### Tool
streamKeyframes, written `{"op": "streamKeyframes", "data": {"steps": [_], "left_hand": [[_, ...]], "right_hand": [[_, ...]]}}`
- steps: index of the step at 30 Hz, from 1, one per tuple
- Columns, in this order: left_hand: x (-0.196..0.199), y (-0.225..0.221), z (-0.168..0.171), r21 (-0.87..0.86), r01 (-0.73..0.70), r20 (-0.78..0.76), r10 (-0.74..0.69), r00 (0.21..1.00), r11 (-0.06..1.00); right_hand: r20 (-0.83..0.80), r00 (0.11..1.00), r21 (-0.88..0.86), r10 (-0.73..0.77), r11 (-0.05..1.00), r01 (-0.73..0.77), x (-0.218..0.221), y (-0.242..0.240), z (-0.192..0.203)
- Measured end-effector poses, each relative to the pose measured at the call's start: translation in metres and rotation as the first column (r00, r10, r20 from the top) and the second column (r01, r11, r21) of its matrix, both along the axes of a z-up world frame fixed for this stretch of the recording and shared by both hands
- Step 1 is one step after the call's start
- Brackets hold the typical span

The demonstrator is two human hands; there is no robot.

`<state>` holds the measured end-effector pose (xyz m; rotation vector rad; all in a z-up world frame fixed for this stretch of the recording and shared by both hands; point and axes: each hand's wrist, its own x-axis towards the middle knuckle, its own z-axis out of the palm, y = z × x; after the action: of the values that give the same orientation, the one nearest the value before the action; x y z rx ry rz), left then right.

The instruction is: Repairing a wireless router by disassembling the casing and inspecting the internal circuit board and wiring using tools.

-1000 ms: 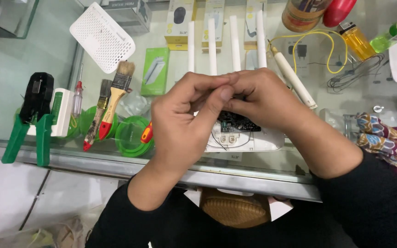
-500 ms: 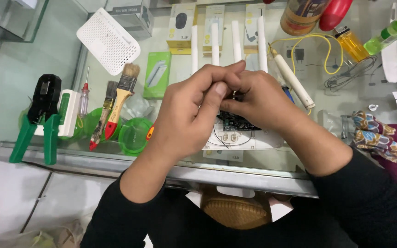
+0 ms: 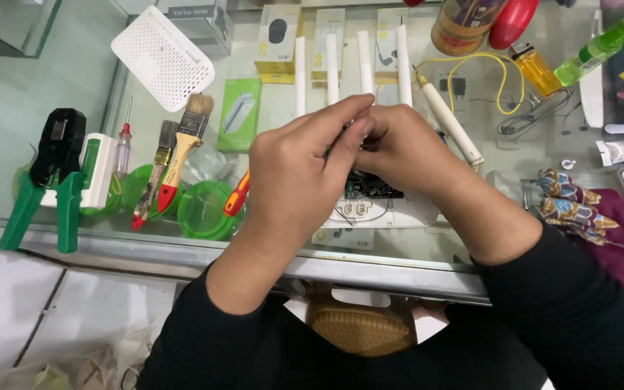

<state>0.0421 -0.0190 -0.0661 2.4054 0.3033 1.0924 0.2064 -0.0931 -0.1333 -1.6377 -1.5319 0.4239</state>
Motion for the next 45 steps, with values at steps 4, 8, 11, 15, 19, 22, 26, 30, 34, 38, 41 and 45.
{"op": "streamKeyframes", "data": {"steps": [4, 8, 11, 15, 19, 22, 26, 30, 34, 38, 41, 45], "left_hand": [[-0.002, 0.006, -0.001, 0.028, -0.019, -0.116, 0.022, 0.993, 0.999], [-0.003, 0.007, 0.002, -0.009, 0.02, -0.175, -0.021, 0.984, 1.0], [-0.003, 0.015, 0.006, -0.001, 0.092, -0.205, -0.09, 0.975, 0.996], [-0.003, 0.02, 0.015, -0.031, 0.202, -0.313, -0.201, 0.928, 0.979], [0.001, 0.019, 0.007, 0.038, 0.132, -0.248, -0.118, 0.962, 0.991], [0.006, 0.009, 0.0, 0.15, -0.091, -0.038, 0.098, 0.994, 0.984], [0.007, -0.002, -0.01, 0.117, -0.148, 0.003, 0.148, 0.989, 0.982], [0.008, -0.003, -0.013, 0.024, -0.195, -0.067, 0.196, 0.978, 0.981], [0.007, 0.004, -0.017, 0.034, -0.149, -0.216, 0.153, 0.964, 0.988], [0.009, 0.012, -0.002, 0.148, -0.1, -0.288, 0.14, 0.947, 0.984], [0.011, 0.026, 0.011, 0.118, 0.032, -0.431, 0.022, 0.902, 0.993], [0.008, 0.05, 0.027, 0.015, 0.394, -0.516, -0.331, 0.79, 0.919]], "right_hand": [[-0.004, 0.999, -0.071, -0.04, 0.997, 0.04, -0.008, 0.0, 0.017], [0.024, 0.999, -0.051, -0.035, 0.998, 0.036, -0.003, 0.002, 0.004], [-0.001, 0.999, -0.083, -0.048, 0.995, 0.047, -0.002, 0.004, 0.002], [0.063, 0.995, -0.115, -0.082, 0.989, 0.089, -0.002, 0.003, 0.001], [0.046, 0.994, -0.15, -0.099, 0.983, 0.105, -0.009, 0.003, 0.012], [0.047, 0.993, -0.197, -0.112, 0.973, 0.119, -0.008, 0.004, 0.014], [0.094, 0.992, -0.16, -0.085, 0.982, 0.099, -0.005, 0.002, 0.008], [0.045, 0.994, -0.159, -0.096, 0.982, 0.102, -0.008, 0.004, 0.008], [-0.02, 0.987, -0.239, -0.161, 0.959, 0.152, -0.013, 0.002, 0.013], [0.012, 0.989, -0.275, -0.15, 0.95, 0.148, -0.01, 0.002, 0.011], [-0.007, 0.986, -0.257, -0.164, 0.954, 0.157, -0.009, 0.0, 0.009], [-0.021, 0.996, -0.16, -0.09, 0.983, 0.085, -0.004, -0.001, 0.008]]}}
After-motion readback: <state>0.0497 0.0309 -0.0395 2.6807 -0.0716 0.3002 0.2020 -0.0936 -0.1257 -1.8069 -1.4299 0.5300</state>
